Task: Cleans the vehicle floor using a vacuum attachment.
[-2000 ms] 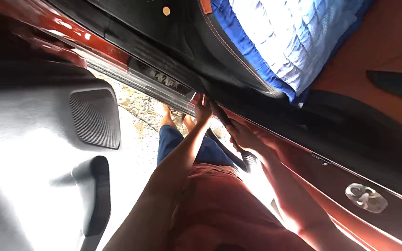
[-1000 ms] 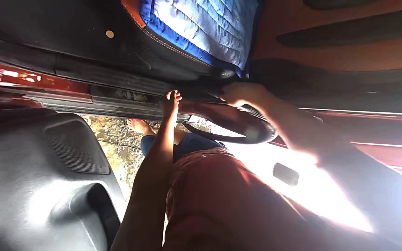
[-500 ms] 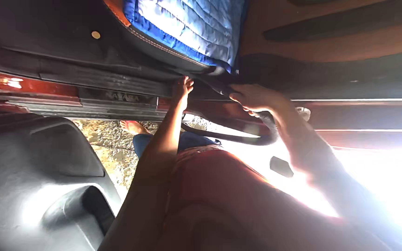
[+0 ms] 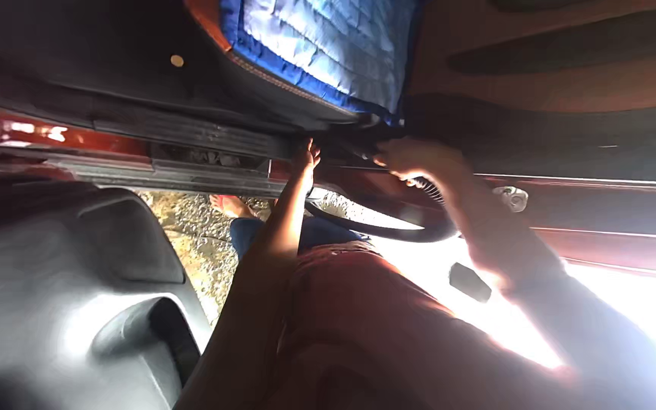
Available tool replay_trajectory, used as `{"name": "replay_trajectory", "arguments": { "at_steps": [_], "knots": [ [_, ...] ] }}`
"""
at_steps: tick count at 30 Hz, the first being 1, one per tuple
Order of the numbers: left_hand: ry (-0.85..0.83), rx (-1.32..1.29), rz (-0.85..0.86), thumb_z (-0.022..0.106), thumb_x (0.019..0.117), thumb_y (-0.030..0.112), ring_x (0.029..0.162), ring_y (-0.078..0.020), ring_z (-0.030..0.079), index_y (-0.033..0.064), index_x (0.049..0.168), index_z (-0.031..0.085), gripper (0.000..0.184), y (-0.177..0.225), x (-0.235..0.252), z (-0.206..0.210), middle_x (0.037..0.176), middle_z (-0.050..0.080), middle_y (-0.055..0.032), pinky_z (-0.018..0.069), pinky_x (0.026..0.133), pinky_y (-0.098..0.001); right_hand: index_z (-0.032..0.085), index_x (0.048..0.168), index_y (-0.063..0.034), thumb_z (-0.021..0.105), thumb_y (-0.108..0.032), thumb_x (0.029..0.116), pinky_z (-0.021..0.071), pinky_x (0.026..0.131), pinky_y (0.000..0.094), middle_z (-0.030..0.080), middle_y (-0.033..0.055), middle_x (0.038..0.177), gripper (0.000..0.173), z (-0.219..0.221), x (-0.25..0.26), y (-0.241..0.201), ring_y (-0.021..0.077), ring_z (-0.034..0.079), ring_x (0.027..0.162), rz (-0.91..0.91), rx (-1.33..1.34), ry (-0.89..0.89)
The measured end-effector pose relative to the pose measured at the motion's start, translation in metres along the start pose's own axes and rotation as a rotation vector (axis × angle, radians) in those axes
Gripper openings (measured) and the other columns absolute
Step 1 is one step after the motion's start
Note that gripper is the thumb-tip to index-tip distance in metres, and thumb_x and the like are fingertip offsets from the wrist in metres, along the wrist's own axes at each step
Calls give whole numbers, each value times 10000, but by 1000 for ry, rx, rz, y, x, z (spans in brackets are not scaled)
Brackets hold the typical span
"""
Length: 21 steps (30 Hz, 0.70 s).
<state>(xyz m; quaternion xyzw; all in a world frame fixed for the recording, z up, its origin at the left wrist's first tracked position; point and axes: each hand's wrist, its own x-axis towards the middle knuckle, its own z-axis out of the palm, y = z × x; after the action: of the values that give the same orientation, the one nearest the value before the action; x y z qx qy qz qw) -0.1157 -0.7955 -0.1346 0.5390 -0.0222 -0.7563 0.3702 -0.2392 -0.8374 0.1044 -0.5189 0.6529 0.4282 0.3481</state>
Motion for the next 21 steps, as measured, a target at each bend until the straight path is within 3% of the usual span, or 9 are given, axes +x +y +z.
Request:
{"name": "replay_trajectory", "arguments": {
  "at_steps": [3,4,5,7,11,15,18,20,21],
  "knots": [
    [97,-54,-9,377,1122,329,1230,-268,609,4,1496,431,498,7,0,-31,1446,537,-198,517,1013,-395,523,1465,-56,404,-363,1117,555,688,524,669,247,1034,480,10,6,-17,348,665,779,-149,1,124],
    [121,-81,-17,343,1127,366,1256,-282,596,9,1527,387,538,9,-1,-39,1468,520,-207,508,1032,-410,531,1461,-30,414,-308,1114,567,793,560,674,267,1183,460,8,1,-39,392,697,942,-176,-56,129],
    [141,-117,-35,320,1126,415,1289,-297,582,22,1555,344,582,12,-4,-45,1493,502,-212,500,1052,-424,349,1588,-83,349,-290,1133,422,1107,570,499,223,1503,499,-16,-3,-75,392,549,1322,-39,-108,-140],
    [151,-178,-83,296,1103,532,1283,-306,587,52,1576,288,674,14,-15,-57,1488,508,-207,507,1040,-438,533,1433,-23,408,-349,1109,539,844,584,674,254,1136,477,11,47,-76,387,690,940,-235,-108,73],
    [-109,-138,-87,277,1022,718,1121,-250,673,117,1560,321,807,0,-50,-44,1332,637,-136,559,943,-430,375,1592,-213,412,-482,1097,563,588,438,662,191,885,564,33,78,-53,272,638,627,-253,299,-73],
    [-74,-256,-9,349,993,741,947,-191,676,195,1331,569,679,6,-62,-35,1122,691,-53,583,773,-400,612,1396,-92,538,-306,1055,481,1027,608,672,212,1269,409,61,118,-113,359,646,1175,-579,256,75],
    [182,-257,80,298,1057,638,899,-199,656,139,1293,578,619,44,-43,-74,1059,678,-82,569,734,-421,415,1574,-162,437,-342,1096,509,969,606,664,218,1276,511,64,126,-170,376,663,1140,-726,232,38],
    [291,-251,129,327,1077,589,972,-236,672,65,1355,543,632,59,-33,-110,1106,684,-130,577,843,-458,259,1641,-139,360,-320,1127,408,1115,607,540,217,1486,554,68,122,-185,384,549,1343,-858,222,-57],
    [376,-252,133,339,1082,572,914,-256,706,16,1333,545,644,66,-27,-124,1039,712,-155,599,809,-464,299,1627,-115,359,-289,1125,372,1157,588,501,205,1528,535,72,125,-185,365,504,1394,-932,213,-86]
  ]
}}
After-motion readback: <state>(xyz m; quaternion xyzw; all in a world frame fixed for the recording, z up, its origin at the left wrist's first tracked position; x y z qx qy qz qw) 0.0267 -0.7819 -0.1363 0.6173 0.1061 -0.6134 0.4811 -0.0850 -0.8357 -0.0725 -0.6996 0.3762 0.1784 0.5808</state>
